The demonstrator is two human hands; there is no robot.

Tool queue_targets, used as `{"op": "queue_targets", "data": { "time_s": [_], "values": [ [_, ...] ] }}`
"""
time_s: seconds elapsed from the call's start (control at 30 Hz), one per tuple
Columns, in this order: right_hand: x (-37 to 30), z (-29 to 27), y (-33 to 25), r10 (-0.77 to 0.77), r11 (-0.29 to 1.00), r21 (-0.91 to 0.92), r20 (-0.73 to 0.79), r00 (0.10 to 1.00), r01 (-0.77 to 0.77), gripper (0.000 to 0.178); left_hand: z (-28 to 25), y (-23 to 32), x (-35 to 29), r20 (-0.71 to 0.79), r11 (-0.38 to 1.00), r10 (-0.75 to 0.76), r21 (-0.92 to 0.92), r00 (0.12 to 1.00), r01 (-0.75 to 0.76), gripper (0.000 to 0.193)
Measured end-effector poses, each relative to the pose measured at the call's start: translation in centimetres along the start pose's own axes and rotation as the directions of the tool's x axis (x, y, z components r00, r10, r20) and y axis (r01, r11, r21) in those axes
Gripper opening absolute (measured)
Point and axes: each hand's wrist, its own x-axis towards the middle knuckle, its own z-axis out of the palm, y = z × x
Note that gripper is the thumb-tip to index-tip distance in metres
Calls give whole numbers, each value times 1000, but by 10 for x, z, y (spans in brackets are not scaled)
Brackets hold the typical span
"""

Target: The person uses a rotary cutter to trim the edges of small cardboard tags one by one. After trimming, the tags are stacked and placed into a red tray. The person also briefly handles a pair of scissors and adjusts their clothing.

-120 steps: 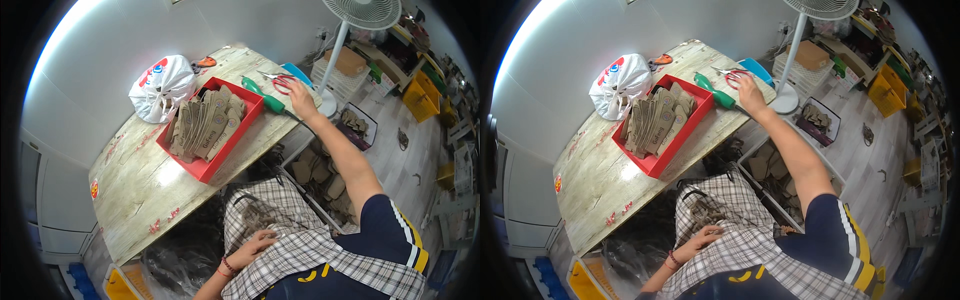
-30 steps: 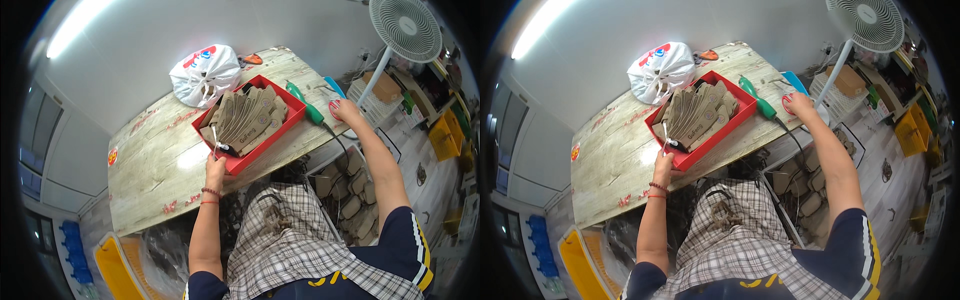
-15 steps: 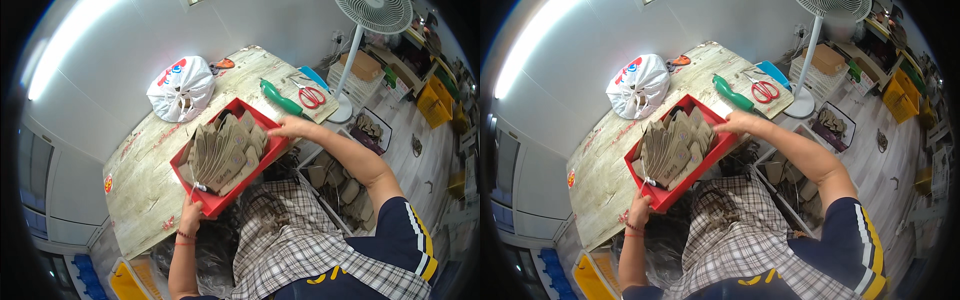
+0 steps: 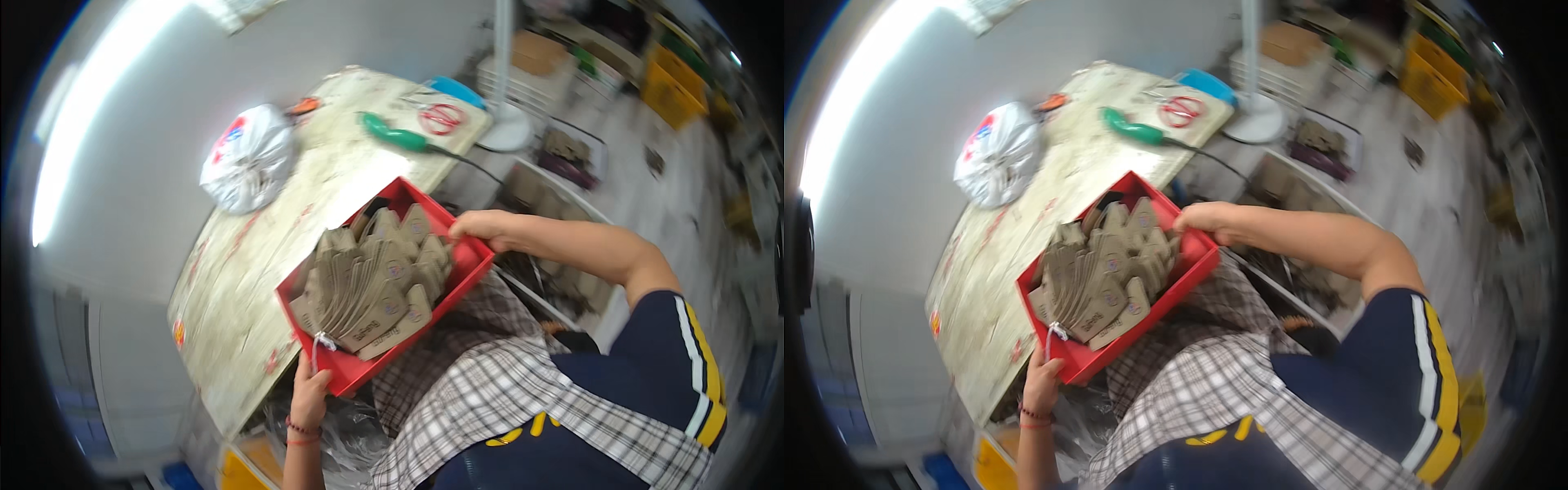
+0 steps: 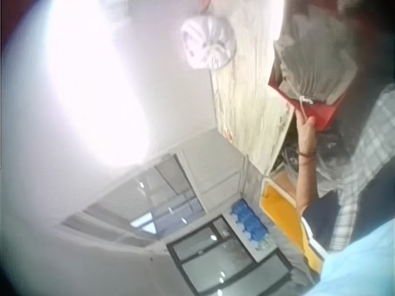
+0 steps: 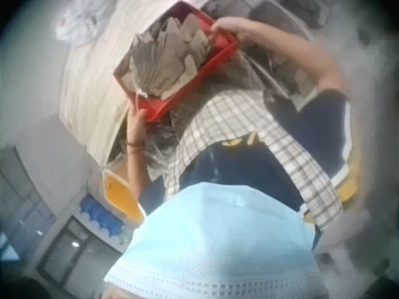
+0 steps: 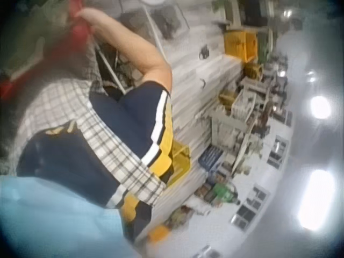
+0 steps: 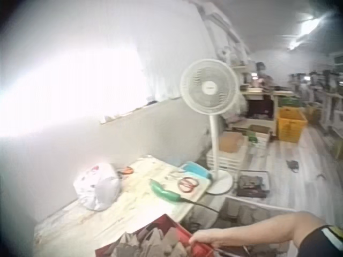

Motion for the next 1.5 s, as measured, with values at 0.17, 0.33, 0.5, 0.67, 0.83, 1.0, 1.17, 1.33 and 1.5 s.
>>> {"op": "queue_targets", "data": {
  "time_s": [0.17,0.33,0.5,0.67,0.83,1.0,1.17,1.33,1.5],
  "values": [
    [-50,-6,47,-153,972,132,-256,954,192,11,23,8,10,23,990,17,140,1000,-20,65],
    [-102,-39,101,-308,819,281,-520,797,500,6,56,33,59,214,953,-18,298,977,-48,58],
    [-150,-63,130,-306,682,348,-663,684,643,18,113,55,107,385,853,53,463,921,-242,58],
    [-174,-103,179,-349,533,388,-709,613,752,39,187,55,163,536,834,31,451,844,-318,58],
    [-181,-137,229,-286,384,406,-801,525,829,43,251,20,224,629,746,13,512,778,-426,52],
    [-182,-165,277,-184,307,347,-892,413,886,47,305,-16,240,595,797,43,464,803,-386,47],
    [-178,-192,331,-105,225,306,-936,336,925,41,291,-41,249,599,665,172,516,782,-540,42],
    [-167,-220,383,62,171,245,-969,237,954,38,245,-48,239,644,268,388,606,659,-749,32],
    [-152,-257,412,42,53,214,-976,212,975,38,230,-67,222,612,111,573,600,544,-792,31]
  ]
}}
